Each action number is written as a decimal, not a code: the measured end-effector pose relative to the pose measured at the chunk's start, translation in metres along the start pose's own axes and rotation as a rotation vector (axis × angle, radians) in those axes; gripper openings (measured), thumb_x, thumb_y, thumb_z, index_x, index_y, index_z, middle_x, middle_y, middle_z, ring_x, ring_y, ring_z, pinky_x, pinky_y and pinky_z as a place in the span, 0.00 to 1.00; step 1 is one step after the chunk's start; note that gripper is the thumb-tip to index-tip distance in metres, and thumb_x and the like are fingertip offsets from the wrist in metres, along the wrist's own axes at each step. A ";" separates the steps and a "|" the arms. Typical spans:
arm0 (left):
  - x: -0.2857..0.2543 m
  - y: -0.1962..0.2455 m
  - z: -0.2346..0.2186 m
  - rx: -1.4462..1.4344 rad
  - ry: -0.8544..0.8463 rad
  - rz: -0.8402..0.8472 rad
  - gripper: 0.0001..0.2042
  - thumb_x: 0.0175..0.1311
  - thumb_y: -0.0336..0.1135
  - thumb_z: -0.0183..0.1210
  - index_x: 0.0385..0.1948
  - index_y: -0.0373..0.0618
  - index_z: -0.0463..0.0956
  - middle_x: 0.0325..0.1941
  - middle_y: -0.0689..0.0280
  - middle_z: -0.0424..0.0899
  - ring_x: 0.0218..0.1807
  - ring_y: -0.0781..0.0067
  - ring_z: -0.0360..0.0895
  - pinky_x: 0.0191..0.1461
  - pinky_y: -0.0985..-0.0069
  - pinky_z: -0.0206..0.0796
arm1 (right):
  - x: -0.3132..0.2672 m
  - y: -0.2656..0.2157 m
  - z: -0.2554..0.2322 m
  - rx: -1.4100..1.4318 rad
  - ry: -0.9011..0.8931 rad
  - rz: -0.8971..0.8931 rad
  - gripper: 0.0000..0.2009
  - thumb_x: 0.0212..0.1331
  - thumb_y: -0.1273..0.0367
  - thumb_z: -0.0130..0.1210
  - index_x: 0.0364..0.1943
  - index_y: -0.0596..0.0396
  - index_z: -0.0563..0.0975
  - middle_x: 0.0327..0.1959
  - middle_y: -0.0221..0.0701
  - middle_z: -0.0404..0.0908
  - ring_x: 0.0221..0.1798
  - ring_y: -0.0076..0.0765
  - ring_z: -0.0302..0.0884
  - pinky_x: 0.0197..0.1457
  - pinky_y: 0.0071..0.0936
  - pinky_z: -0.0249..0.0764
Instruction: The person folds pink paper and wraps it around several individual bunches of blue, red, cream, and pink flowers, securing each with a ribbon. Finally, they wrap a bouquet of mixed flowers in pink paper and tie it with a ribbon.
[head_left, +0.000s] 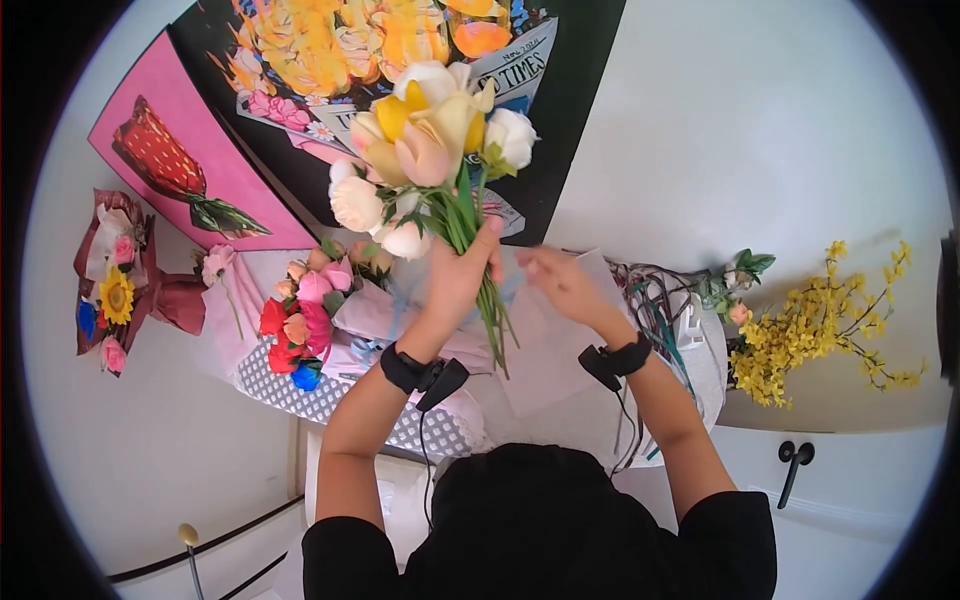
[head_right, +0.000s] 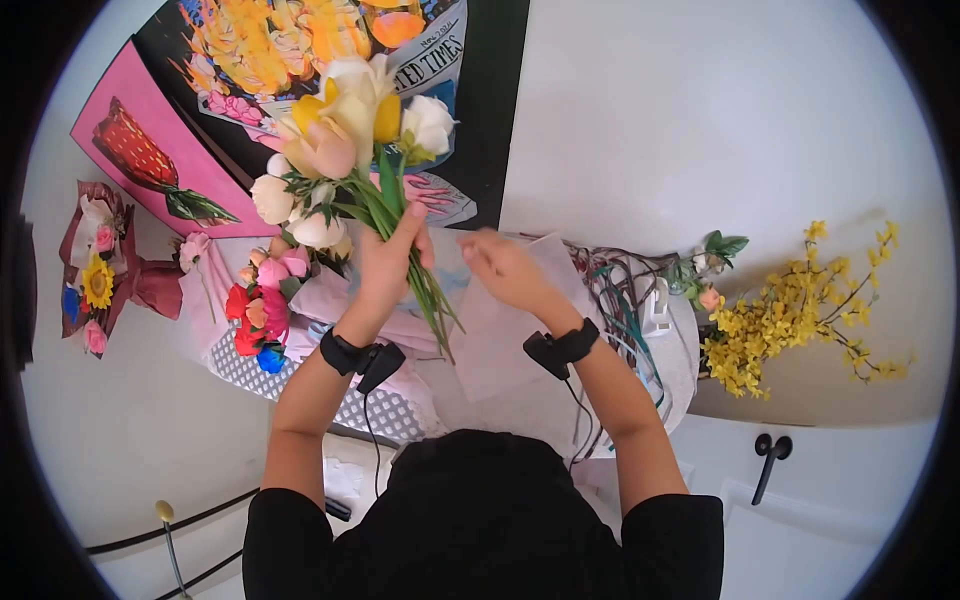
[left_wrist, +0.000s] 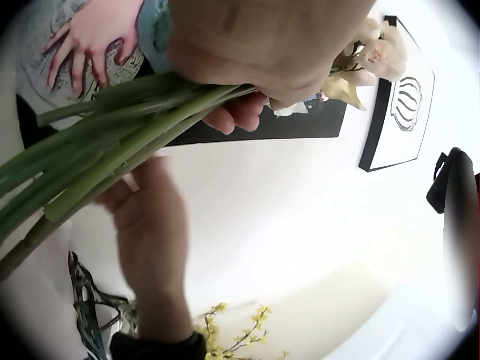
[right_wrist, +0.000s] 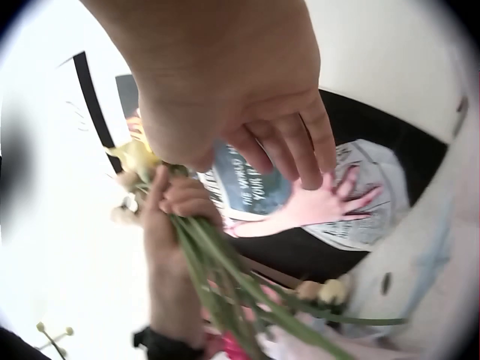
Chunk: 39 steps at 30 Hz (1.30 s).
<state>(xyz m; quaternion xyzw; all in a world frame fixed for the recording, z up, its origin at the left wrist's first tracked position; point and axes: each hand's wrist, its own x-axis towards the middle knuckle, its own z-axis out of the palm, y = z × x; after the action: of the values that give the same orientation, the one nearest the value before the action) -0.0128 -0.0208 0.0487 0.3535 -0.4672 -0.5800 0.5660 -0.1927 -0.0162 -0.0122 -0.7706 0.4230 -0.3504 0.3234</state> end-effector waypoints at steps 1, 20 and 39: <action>-0.003 -0.002 0.004 -0.037 -0.035 -0.010 0.10 0.61 0.36 0.54 0.26 0.40 0.69 0.16 0.69 0.71 0.13 0.80 0.69 0.15 0.83 0.57 | 0.003 -0.019 -0.008 0.001 -0.001 0.004 0.14 0.56 0.66 0.50 0.44 0.57 0.72 0.41 0.38 0.74 0.35 0.44 0.75 0.40 0.33 0.71; -0.033 -0.132 -0.009 0.947 -0.232 0.842 0.21 0.50 0.32 0.61 0.47 0.44 0.68 0.40 0.63 0.74 0.32 0.69 0.72 0.37 0.73 0.65 | -0.010 -0.095 -0.023 0.182 0.358 0.078 0.20 0.48 0.59 0.61 0.41 0.60 0.74 0.42 0.39 0.76 0.43 0.40 0.75 0.46 0.30 0.70; 0.027 0.105 0.030 0.761 -0.707 0.576 0.12 0.65 0.33 0.45 0.41 0.35 0.73 0.45 0.59 0.76 0.46 0.67 0.73 0.51 0.76 0.62 | -0.014 -0.090 -0.024 -0.451 0.529 -0.393 0.09 0.44 0.70 0.63 0.30 0.54 0.76 0.29 0.28 0.77 0.31 0.29 0.75 0.34 0.25 0.72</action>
<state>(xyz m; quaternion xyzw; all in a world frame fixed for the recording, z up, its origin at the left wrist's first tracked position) -0.0097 -0.0352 0.1605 0.1761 -0.8796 -0.2774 0.3439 -0.1794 0.0303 0.0691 -0.7718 0.4023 -0.4901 -0.0474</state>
